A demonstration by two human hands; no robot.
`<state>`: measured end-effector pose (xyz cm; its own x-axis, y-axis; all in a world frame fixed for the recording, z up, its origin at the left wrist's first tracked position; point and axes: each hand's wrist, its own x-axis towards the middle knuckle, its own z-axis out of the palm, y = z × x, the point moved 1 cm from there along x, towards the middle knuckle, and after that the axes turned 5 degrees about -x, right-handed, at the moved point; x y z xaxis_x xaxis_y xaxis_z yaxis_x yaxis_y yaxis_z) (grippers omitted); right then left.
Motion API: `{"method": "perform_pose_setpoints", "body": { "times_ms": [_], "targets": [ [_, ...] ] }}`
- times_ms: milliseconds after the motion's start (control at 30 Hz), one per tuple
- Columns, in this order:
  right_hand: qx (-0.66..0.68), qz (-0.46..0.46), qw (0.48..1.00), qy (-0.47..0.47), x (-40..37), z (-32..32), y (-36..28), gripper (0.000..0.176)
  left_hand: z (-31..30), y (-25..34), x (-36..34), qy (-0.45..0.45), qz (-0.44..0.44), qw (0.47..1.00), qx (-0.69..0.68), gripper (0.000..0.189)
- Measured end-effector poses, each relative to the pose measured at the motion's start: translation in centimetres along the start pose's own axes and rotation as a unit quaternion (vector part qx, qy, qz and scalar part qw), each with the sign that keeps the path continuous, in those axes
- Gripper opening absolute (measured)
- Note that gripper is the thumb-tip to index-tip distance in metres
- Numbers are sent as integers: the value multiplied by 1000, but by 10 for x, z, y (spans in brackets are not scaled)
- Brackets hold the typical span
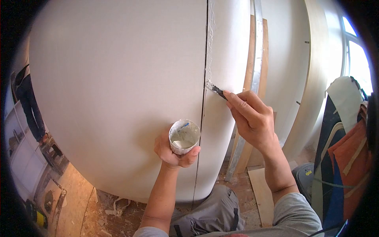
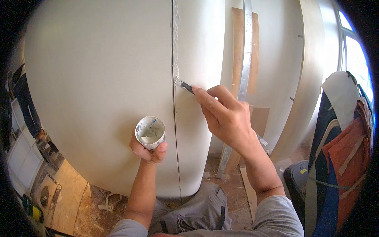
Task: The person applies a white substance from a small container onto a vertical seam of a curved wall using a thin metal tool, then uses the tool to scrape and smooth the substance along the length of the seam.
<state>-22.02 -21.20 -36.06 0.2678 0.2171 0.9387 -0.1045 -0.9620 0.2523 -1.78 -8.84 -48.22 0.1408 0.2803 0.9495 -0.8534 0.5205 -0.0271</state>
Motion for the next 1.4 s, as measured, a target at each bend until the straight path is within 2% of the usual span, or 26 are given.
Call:
{"method": "perform_pose_setpoints", "body": {
  "times_ms": [200,467,600,700,867,967,1100,1167,1400],
  "targets": [
    [-15,-8,999,48,5,0,2,38,-1,-1,-1,-4,-3,1000,-9,67],
    [-19,-16,999,-22,-7,-4,-4,36,-1,0,1,-13,14,1000,-12,65],
    [-31,-15,999,-24,-3,-4,-2,36,-1,0,2,-19,13,1000,-20,64],
    [-33,-20,999,17,-2,-4,-3,37,-1,0,3,-15,12,1000,-18,64],
    [-36,-16,999,-38,-6,-6,-9,38,-1,0,1,-14,15,1000,-16,64],
    [-43,-25,999,2,-6,-3,-6,38,-1,1,1,-17,2,999,-30,65],
    [-32,-20,999,-1,-7,-6,-7,38,-2,1,2,-16,0,1000,-21,66],
    [-40,-20,998,-43,-10,-8,-10,39,-2,0,1,-10,3,1000,-4,67],
    [-47,-19,999,-16,-10,-6,-7,40,-1,-1,0,-9,-5,1000,-10,68]
  ]
}}
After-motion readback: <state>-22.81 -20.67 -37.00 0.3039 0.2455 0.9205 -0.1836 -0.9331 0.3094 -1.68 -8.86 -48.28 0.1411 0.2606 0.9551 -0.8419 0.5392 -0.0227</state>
